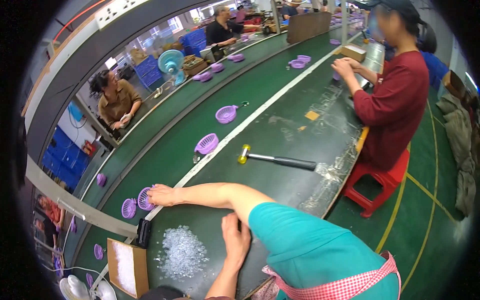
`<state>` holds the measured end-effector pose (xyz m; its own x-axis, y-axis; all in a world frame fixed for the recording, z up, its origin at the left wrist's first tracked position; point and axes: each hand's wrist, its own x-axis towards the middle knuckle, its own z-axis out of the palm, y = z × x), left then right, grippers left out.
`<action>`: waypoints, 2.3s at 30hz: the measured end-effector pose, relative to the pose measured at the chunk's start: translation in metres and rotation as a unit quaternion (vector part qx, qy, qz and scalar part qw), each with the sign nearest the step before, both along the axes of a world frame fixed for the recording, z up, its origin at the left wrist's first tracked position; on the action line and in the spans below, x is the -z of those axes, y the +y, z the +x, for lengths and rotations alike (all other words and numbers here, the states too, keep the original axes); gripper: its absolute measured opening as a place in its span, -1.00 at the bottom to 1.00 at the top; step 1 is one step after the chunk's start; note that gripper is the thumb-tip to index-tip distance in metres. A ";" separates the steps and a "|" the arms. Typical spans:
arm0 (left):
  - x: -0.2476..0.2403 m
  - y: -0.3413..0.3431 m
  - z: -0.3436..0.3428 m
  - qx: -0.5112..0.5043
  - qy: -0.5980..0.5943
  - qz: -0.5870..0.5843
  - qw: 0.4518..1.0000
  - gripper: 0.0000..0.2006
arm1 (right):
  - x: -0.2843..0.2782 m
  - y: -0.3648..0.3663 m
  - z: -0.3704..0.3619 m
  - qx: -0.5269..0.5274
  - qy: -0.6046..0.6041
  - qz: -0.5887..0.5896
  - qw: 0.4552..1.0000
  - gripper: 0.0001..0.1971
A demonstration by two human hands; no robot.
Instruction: The person takes small plastic components from a box onto the workbench, then picks up fan grilles and installs the components into them by hand and using a mallet.
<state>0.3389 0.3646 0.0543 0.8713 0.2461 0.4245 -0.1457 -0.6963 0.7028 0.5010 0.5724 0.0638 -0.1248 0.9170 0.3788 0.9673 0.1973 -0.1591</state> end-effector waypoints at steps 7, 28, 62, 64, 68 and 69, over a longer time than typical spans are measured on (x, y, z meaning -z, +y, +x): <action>-0.011 0.002 -0.006 -0.168 -0.136 0.109 0.970 -0.31 | -0.019 -0.194 0.000 0.047 0.035 0.142 0.988 -0.87; -0.004 0.015 0.001 -0.111 -0.036 0.303 0.946 -0.72 | 0.006 -0.328 -0.033 0.128 0.236 0.051 0.962 -0.62; -0.039 -0.001 -0.006 -0.037 -0.069 -0.340 0.937 -0.80 | -0.046 -0.337 -0.026 0.081 0.524 0.111 0.840 -0.76; -0.039 -0.009 -0.005 -0.128 -0.099 -0.092 0.982 -0.69 | -0.037 -0.333 -0.015 0.145 0.498 0.139 0.844 -0.77; -0.030 -0.022 -0.006 -0.098 -0.078 0.220 0.968 -0.56 | -0.013 -0.328 0.002 0.242 0.357 0.111 0.895 -0.76; -0.023 -0.021 -0.007 -0.072 -0.052 0.255 0.963 -0.57 | -0.005 -0.329 0.004 0.237 0.326 0.069 0.913 -0.77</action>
